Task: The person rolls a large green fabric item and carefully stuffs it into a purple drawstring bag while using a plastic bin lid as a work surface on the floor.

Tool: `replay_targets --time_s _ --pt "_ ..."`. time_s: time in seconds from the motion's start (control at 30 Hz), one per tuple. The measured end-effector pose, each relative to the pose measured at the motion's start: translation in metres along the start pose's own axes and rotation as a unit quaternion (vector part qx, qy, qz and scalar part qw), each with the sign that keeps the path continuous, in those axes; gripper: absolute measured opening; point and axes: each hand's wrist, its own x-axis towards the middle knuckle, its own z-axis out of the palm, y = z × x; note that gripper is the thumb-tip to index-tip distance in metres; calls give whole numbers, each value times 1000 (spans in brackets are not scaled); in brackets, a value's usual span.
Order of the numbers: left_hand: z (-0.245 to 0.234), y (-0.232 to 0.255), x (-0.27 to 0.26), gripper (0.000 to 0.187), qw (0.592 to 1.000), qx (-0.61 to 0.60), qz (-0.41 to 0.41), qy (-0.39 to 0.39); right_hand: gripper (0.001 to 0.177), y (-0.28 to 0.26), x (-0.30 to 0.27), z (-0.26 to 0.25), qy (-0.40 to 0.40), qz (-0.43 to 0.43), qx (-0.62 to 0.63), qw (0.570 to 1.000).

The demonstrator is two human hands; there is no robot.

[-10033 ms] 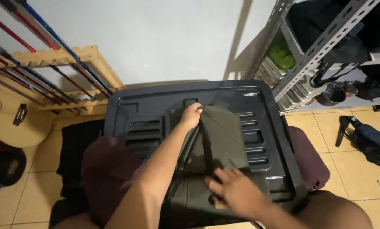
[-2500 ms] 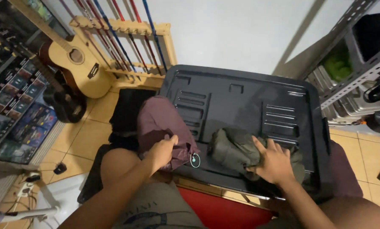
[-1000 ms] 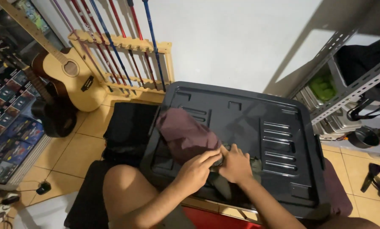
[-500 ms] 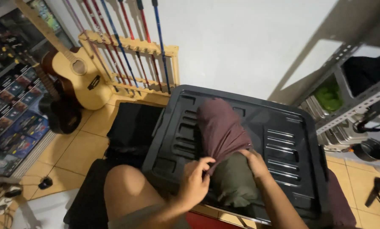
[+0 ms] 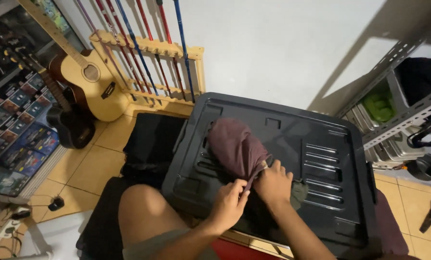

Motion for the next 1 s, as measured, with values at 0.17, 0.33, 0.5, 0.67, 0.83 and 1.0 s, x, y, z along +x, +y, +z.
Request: replay_targets --time_s 0.17,0.33,0.5,0.67,0.83,1.0 --pt "6 -21 -8 14 996 26 -84 1 76 13 -10 -1 -11 -136 -4 991" --pt "3 -22 -12 14 994 28 -104 -25 130 55 -48 8 16 -269 -96 958" --pt "-10 3 3 16 997 -4 -37 64 124 69 -81 5 70 -261 -88 959" --pt "-4 20 18 4 988 23 112 101 89 49 -72 2 106 -260 -53 958" --pt "12 40 11 10 994 -7 101 37 50 48 -39 51 101 -176 87 975" --pt "2 19 14 18 998 -20 62 6 32 49 -22 44 106 -61 436 892"
